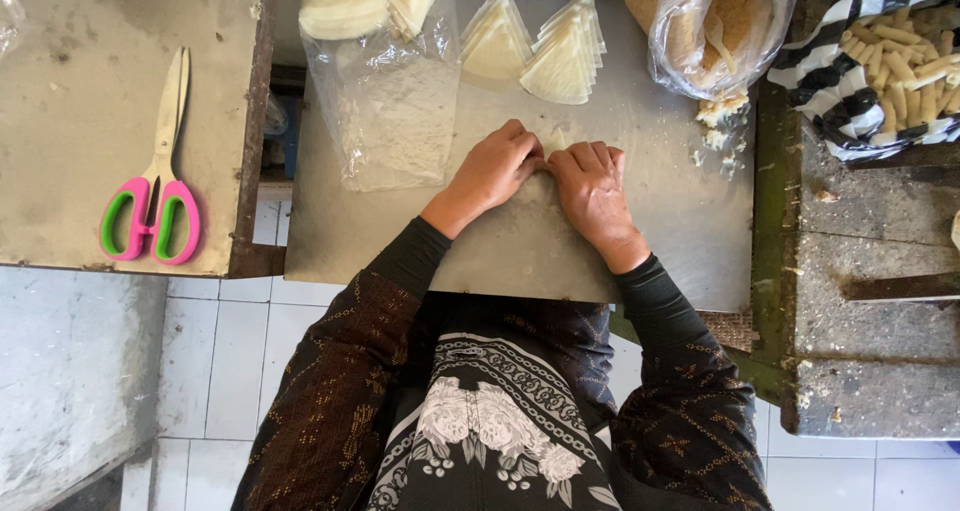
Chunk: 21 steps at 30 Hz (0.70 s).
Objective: The person places filling onto triangular wrappers with a small spoon and rolls them into cylindrical shapes on a metal table.
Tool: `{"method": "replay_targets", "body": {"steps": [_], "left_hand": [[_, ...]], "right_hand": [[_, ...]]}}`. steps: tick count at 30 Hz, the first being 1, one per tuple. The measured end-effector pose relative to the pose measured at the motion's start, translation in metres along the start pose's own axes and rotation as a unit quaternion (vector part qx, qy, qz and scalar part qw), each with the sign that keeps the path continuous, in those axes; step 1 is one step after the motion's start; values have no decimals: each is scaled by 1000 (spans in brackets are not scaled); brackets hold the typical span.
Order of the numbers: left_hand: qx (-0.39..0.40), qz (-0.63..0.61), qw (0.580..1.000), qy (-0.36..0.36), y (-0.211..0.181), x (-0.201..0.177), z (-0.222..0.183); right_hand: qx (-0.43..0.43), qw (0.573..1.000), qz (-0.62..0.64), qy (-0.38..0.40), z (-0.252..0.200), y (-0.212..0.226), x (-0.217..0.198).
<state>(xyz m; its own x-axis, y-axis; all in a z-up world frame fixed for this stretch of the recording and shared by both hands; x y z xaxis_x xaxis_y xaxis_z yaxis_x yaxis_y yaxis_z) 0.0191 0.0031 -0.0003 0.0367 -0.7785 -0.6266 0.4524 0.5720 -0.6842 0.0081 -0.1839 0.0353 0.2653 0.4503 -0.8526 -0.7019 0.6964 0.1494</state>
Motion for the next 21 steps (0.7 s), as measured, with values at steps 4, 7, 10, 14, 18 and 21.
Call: {"method": "replay_targets", "body": {"steps": [4, 7, 10, 14, 18, 21], "left_hand": [[11, -7, 1000, 2, 7, 3, 1], [-19, -7, 999, -25, 5, 8, -1], [-30, -18, 998, -44, 4, 7, 0], [21, -28, 999, -24, 2, 3, 3], [26, 0, 999, -26, 1, 5, 5], [15, 17, 999, -37, -2, 7, 5]], "right_hand": [[-4, 1000, 15, 2, 0, 1, -6], [-2, 1000, 7, -13, 4, 3, -9], [-1, 999, -23, -32, 6, 5, -6], [16, 999, -29, -7, 8, -1, 0], [-9, 999, -12, -35, 5, 1, -5], [-13, 999, -9, -40, 7, 2, -6]]}}
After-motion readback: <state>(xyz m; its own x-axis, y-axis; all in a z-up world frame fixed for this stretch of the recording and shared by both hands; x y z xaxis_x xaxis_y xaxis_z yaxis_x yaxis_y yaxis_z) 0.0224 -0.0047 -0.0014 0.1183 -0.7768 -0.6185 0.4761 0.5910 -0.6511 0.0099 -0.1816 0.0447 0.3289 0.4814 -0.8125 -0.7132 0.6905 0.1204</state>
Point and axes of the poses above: each hand's wrist, its own z-axis towards the middle knuckle, its own x-axis out of the palm, y = z × x, the point moved 1 cm from there along z, towards the middle knuckle
